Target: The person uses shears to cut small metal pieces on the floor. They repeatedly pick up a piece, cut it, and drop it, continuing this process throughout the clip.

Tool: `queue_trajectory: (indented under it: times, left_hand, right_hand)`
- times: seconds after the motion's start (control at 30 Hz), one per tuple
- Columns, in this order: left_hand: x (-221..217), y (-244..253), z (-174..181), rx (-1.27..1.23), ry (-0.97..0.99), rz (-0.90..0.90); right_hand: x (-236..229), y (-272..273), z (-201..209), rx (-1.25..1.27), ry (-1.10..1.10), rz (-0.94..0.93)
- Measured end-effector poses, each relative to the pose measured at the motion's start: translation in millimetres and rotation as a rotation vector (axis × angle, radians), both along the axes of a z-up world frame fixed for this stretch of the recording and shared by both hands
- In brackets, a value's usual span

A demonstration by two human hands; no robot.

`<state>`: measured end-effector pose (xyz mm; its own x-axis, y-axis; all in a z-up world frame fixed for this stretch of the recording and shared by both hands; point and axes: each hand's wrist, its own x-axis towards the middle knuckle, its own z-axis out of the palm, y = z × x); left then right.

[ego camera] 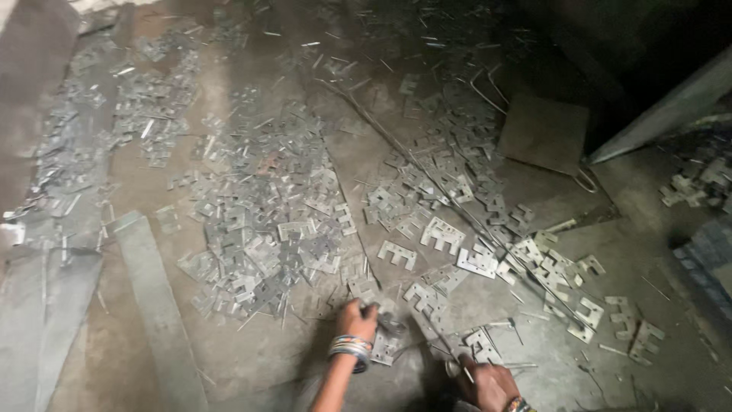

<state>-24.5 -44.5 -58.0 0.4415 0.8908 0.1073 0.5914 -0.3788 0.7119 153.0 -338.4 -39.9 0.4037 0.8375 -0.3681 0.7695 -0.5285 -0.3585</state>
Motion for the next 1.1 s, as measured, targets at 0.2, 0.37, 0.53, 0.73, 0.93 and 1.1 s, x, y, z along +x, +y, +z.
queue_trajectory:
  times: [0.2,0.37,0.53,0.73,0.93,1.1]
  left_hand:
    - [-30,18,85,-0.224,0.489,0.005]
    - [44,12,142,-0.016,0.349,-0.128]
    - [133,12,142,-0.107,0.279,-0.298]
    - [197,27,123,-0.121,0.255,-0.302]
    - [241,39,113,0.030,0.273,-0.574]
    - [266,39,116,0.227,0.375,-0.731]
  right_hand:
    - [32,-11,20,0.019,-0.026,-0.334]
    - [52,-6,21,0.030,-0.073,-0.414]
    - [59,-11,-10,0.062,-0.062,-0.428]
    - [65,-16,-28,-0.006,-0.078,-0.426]
    - [60,-15,-26,0.016,-0.068,-0.479]
    - [57,-17,-25,0.105,-0.098,-0.475]
